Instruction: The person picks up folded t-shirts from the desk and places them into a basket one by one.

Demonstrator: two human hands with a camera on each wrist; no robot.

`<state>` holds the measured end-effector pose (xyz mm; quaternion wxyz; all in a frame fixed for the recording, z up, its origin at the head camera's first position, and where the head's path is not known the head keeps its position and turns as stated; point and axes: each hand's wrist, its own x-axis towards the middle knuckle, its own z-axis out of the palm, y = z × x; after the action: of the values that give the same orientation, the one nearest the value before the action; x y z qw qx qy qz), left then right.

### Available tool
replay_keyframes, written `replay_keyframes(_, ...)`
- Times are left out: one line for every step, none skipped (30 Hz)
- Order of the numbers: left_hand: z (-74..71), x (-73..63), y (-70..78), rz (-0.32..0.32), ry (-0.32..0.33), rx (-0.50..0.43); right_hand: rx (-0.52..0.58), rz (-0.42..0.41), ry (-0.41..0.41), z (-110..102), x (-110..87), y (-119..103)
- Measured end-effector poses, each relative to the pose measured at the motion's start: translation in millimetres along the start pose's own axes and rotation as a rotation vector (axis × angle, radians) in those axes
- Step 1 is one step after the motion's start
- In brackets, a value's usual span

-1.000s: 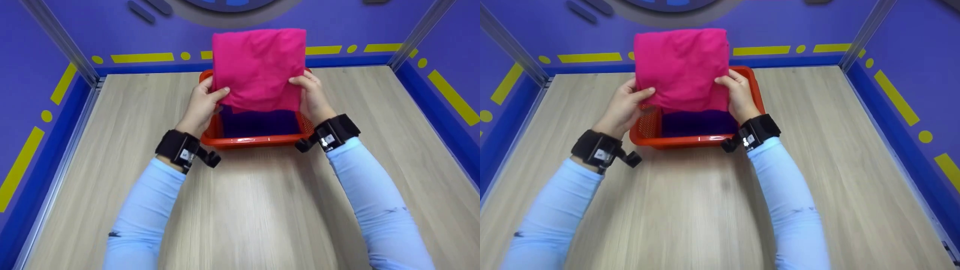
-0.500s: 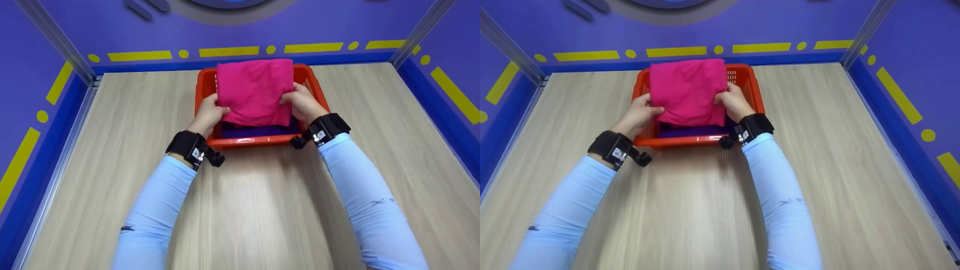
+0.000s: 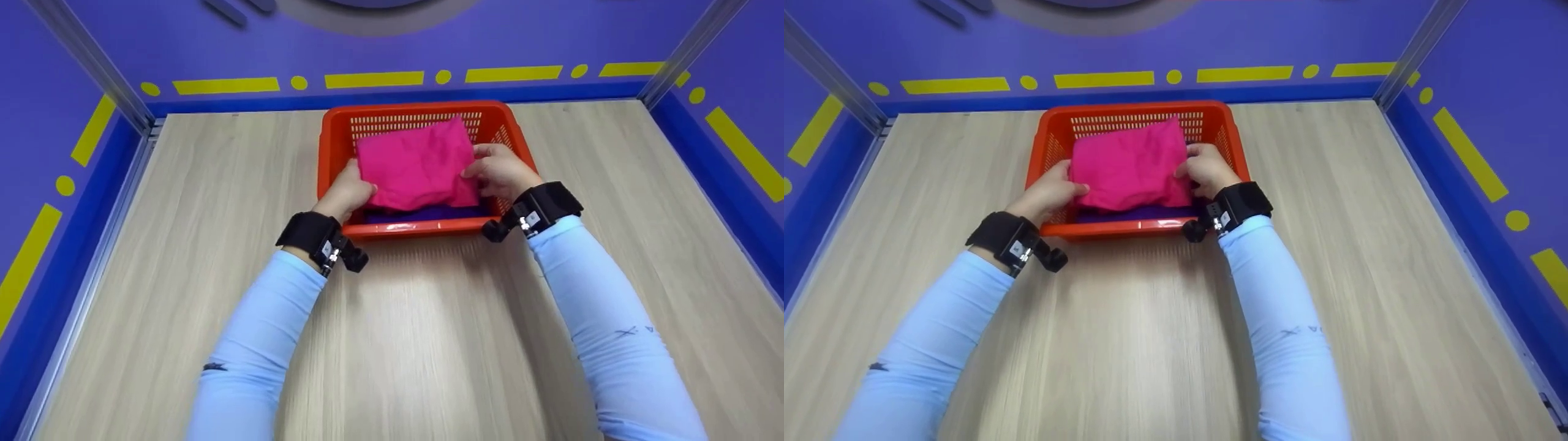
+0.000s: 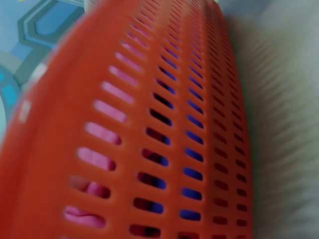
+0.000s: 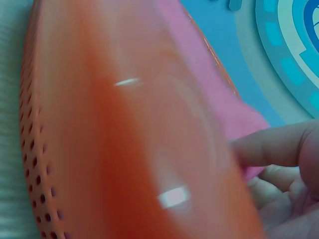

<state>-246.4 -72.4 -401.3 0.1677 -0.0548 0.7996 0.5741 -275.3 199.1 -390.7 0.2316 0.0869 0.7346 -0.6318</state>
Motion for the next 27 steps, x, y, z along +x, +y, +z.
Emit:
replay_keyframes(0.0, 0.5, -0.2, 0.004, -0.003, 0.005, -0.033, 0.013, 0.004, -1.0, -0.5, 0.2)
replay_keyframes(0.1, 0.7, -0.4, 0.01, -0.006, 0.012, -0.061, 0.023, 0.01, -1.7, -1.0, 0.4)
replay_keyframes(0.1, 1.0, -0.6, 0.017, -0.004, 0.022, -0.08, 0.032, 0.014, -2.2, -1.4, 0.7)
replay_keyframes(0.2, 1.3, -1.0, 0.019, -0.004, 0.033, -0.098, 0.038, 0.021, -2.7, -1.9, 1.0)
replay_keyframes(0.3, 1.6, -1.5, 0.023, -0.002, 0.04, -0.112, 0.042, 0.026, -3.0, -2.3, 1.2)
replay_keyframes(0.4, 1.8, -1.9, 0.026, 0.0, 0.051, -0.124, 0.04, 0.03, -3.2, -2.6, 1.5)
replay_keyframes(0.5, 1.7, -2.4, 0.029, 0.0, 0.065, -0.131, 0.034, 0.032, -3.2, -2.8, 1.8)
replay_keyframes(0.6, 1.4, -2.8, 0.038, -0.002, 0.084, -0.15, 0.021, 0.037, -3.0, -2.8, 2.3)
replay_keyframes(0.7, 1.3, -3.3, 0.049, -0.005, 0.13, -0.173, 0.004, 0.041, -2.5, -2.7, 3.0)
replay_keyframes(0.8, 0.9, -3.9, 0.06, -0.012, 0.175, -0.197, -0.012, 0.044, -2.0, -2.7, 3.6)
replay_keyframes(1.1, 0.6, -4.4, 0.075, -0.018, 0.219, -0.225, -0.028, 0.045, -1.6, -2.9, 4.4)
replay_keyframes(1.3, 0.2, -4.8, 0.087, -0.024, 0.277, -0.256, -0.043, 0.047, -1.1, -2.8, 5.3)
replay_keyframes(1.6, -0.2, -5.1, 0.098, -0.03, 0.336, -0.291, -0.055, 0.048, -0.7, -2.8, 6.1)
replay_keyframes(2.0, -0.5, -5.3, 0.106, -0.035, 0.392, -0.335, -0.064, 0.053, -0.2, -3.2, 6.7)
replay_keyframes(2.5, -0.7, -5.3, 0.108, -0.039, 0.45, -0.366, -0.068, 0.052, 0.3, -3.6, 7.3)
replay_keyframes(3.1, -0.8, -5.4, 0.103, -0.047, 0.48, -0.393, -0.069, 0.051, 0.6, -4.3, 7.6)
replay_keyframes(3.6, -0.9, -5.2, 0.101, -0.056, 0.518, -0.422, -0.071, 0.049, 0.8, -4.9, 7.7)
replay_keyframes(4.1, -0.7, -4.9, 0.102, -0.068, 0.559, -0.444, -0.069, 0.048, 1.1, -5.4, 7.6)
replay_keyframes(4.8, 0.0, -5.0, 0.097, -0.087, 0.591, -0.471, -0.068, 0.048, 1.6, -6.5, 7.3)
replay_keyframes(5.4, 1.0, -5.2, 0.098, -0.106, 0.619, -0.497, -0.066, 0.047, 1.8, -7.1, 7.2)
replay_keyframes(5.9, 2.3, -5.7, 0.1, -0.124, 0.646, -0.517, -0.063, 0.042, 1.9, -7.6, 7.0)
replay_keyframes(6.3, 3.7, -6.1, 0.097, -0.145, 0.667, -0.536, -0.061, 0.038, 2.0, -8.3, 6.8)
replay_keyframes(6.6, 5.4, -6.4, 0.094, -0.166, 0.683, -0.556, -0.06, 0.033, 2.2, -8.8, 6.6)
replay_keyframes(7.0, 8.4, -9.4, 0.105, -0.18, 0.691, -0.577, -0.059, 0.028, 2.6, -9.1, 6.5)
replay_keyframes(7.4, 9.6, -10.1, 0.091, -0.197, 0.689, -0.598, -0.059, 0.026, 3.0, -9.6, 6.4)
replay_keyframes(7.6, 10.4, -10.4, 0.081, -0.211, 0.691, -0.613, -0.06, 0.022, 3.2, -9.4, 6.6)
replay_keyframes(7.8, 10.7, -10.6, 0.07, -0.222, 0.694, -0.625, -0.061, 0.017, 3.4, -9.7, 6.8)
